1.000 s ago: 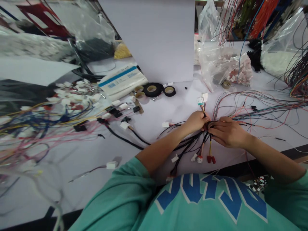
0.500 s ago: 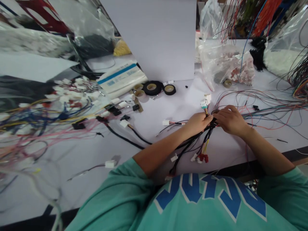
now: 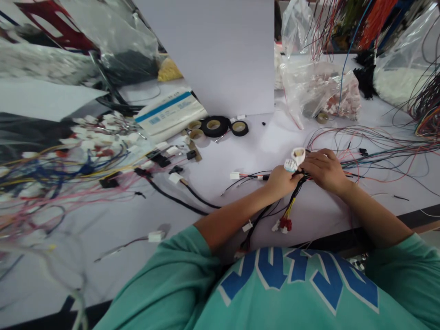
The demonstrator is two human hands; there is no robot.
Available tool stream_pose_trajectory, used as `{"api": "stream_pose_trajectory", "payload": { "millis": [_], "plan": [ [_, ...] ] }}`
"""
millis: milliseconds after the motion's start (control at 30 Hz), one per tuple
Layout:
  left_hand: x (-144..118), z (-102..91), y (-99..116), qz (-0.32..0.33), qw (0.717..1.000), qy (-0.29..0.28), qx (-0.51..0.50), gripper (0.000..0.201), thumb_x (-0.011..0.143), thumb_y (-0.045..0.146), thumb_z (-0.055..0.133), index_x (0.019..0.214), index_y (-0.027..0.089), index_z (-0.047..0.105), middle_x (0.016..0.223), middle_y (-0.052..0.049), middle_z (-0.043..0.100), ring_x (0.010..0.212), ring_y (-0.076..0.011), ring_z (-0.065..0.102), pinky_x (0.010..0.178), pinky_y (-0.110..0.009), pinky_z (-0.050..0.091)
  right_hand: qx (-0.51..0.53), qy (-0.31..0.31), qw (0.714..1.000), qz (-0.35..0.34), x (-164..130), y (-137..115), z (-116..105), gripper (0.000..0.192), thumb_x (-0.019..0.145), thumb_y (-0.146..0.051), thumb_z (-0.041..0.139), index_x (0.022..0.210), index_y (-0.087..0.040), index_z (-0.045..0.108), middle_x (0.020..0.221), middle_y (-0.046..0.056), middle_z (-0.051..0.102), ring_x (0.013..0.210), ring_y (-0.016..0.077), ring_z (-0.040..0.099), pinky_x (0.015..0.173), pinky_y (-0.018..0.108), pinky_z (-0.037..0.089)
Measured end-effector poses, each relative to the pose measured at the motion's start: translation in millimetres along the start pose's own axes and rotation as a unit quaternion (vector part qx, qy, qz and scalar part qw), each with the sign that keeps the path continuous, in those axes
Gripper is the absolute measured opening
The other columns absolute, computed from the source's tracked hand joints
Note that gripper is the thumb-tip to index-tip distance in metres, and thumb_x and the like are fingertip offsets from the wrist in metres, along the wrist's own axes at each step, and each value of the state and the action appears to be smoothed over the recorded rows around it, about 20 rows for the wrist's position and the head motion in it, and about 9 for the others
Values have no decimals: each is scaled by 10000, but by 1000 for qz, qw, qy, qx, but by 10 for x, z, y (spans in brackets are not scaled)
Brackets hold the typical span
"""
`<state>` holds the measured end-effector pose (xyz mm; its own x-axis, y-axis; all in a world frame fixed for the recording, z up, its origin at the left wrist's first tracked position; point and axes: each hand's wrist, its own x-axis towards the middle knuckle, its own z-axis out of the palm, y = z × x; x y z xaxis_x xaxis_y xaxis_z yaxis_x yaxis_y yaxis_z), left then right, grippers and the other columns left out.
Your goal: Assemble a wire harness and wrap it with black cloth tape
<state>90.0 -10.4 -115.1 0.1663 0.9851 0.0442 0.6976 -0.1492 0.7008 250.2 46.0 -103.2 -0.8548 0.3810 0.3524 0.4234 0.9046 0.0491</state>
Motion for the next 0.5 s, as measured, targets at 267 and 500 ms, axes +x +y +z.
{"api": "stream_pose_trajectory", "payload": {
  "millis": [267,500],
  "plan": [
    [-38,-217,160,148,933,-119,307,240,805,126,419,933,115,622,726,-90,654,698,-196,614,574,-281,401,177,-5,983,38,32,27,157,265,890,-286,382,934,-223,636,894,56,682,879,176,547,808,353,353],
    [1,-277,177,234,918,-16,321,266,864,167,391,881,165,656,809,-93,634,852,-216,574,702,-345,400,367,2,930,27,97,56,201,272,859,-293,381,750,-185,605,912,94,635,876,153,579,759,286,445]
  ]
}}
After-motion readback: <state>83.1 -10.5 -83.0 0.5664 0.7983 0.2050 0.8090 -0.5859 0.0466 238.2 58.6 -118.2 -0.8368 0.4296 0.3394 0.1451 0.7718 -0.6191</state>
